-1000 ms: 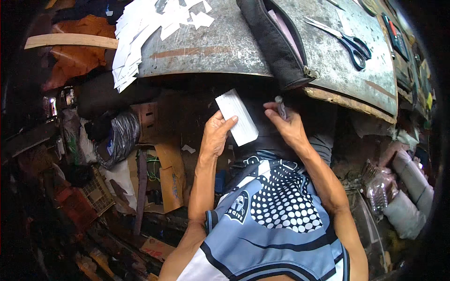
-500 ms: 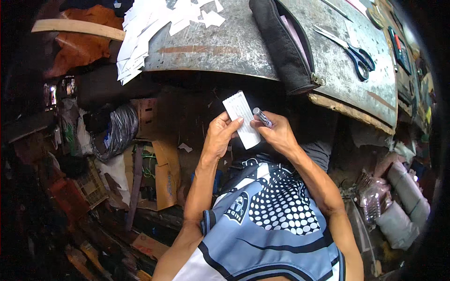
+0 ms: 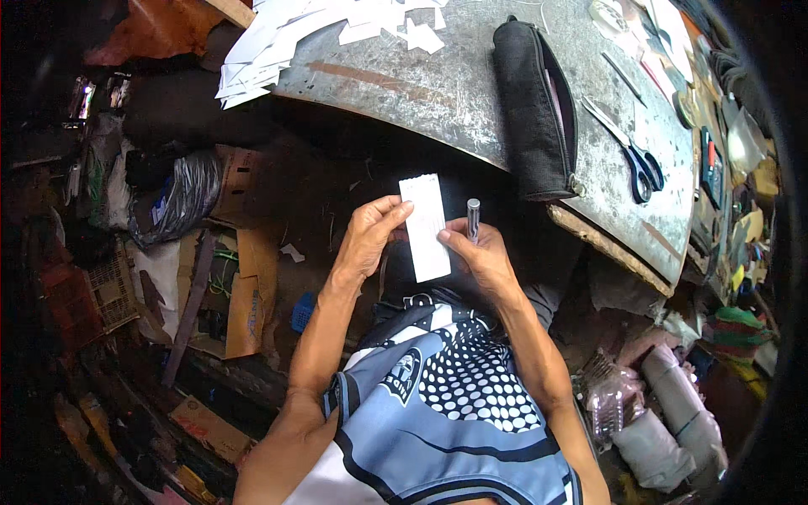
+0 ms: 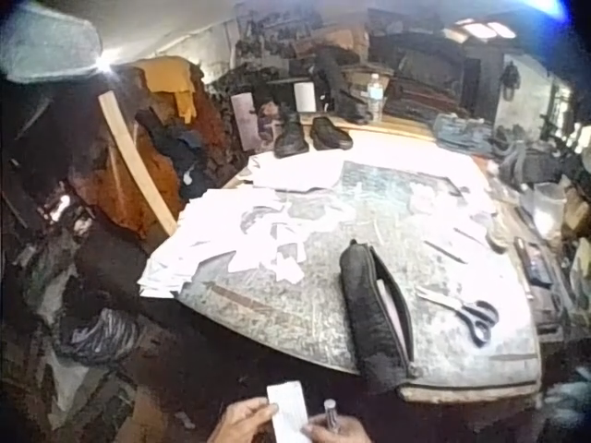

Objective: Mark and cut paper templates for shoe components.

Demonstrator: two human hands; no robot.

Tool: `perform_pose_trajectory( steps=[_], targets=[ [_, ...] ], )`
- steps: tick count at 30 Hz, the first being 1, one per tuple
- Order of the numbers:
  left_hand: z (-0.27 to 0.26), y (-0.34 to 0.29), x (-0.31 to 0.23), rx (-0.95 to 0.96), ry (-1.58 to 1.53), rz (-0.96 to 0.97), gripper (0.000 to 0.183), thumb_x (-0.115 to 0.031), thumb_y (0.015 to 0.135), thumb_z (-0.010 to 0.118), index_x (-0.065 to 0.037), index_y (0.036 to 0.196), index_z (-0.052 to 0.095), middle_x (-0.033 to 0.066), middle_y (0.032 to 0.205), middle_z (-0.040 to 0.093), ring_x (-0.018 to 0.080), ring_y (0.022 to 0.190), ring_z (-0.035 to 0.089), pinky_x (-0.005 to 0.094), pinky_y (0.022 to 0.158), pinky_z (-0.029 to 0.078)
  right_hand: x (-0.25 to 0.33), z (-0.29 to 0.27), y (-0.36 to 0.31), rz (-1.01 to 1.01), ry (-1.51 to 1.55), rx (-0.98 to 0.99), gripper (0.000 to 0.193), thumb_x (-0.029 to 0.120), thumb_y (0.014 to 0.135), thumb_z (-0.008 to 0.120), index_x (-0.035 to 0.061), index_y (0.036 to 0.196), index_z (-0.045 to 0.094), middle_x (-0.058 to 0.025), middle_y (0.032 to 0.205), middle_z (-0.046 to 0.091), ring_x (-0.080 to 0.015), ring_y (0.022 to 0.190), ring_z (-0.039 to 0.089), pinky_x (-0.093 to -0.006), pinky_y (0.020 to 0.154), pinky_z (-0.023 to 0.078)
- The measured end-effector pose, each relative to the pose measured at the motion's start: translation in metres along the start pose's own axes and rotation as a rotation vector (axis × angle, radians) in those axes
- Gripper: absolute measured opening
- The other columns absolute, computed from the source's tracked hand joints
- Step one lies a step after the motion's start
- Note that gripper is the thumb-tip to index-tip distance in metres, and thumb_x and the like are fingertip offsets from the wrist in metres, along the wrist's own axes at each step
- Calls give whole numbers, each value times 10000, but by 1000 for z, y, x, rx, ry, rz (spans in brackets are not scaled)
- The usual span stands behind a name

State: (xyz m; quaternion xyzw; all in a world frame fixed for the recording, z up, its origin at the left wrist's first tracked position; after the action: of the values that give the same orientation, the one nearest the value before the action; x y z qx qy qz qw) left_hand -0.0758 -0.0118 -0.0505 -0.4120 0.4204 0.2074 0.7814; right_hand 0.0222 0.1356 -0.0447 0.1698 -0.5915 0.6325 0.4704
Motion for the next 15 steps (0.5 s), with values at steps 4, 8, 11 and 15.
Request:
perform_pose_trajectory(
  steps=[4, 8, 11, 15],
  targets=[
    [-6, 0, 0, -43, -19, 21, 240, -220, 938, 621, -8, 1045, 654, 62, 899, 696, 108, 787, 662, 257, 697, 535, -8, 2, 4, 6, -36, 30, 277, 245, 864, 695, -14, 957, 666, 49, 623, 533, -29, 493, 430, -192, 443, 310],
    [-9, -2, 0, -72, -51, 21, 220, -210, 929, 638, -6, 1008, 668, 45, 864, 698, 74, 750, 651, 206, 657, 509, -8, 5, 6, -5, -28, 49, 277, 245, 864, 693, -13, 960, 665, 46, 623, 536, -28, 487, 428, -190, 437, 303],
    [-5, -6, -6, -90, -28, 34, 229, -213, 922, 646, -2, 1008, 671, 41, 860, 695, 63, 747, 642, 189, 647, 499, -3, 7, 4, 23, -43, 47, 277, 247, 864, 690, -12, 959, 665, 45, 626, 538, -28, 487, 427, -190, 438, 304],
    [-7, -4, 0, -40, 22, 27, 239, -216, 923, 644, 4, 1011, 672, 44, 874, 696, 52, 755, 635, 173, 643, 488, 0, 9, 3, 18, -76, 42, 273, 247, 868, 683, -12, 952, 666, 40, 635, 544, -34, 502, 438, -200, 449, 319]
  ],
)
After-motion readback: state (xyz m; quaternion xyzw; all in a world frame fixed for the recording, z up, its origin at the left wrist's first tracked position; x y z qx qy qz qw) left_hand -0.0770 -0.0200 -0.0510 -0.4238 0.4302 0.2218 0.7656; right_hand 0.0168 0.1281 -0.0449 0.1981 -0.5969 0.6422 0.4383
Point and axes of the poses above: each hand's wrist, its own y-axis towards the middle knuckle, its own z-axis out of the palm, x = y × z, the point moved 6 cm from there along y, towards the middle knuckle
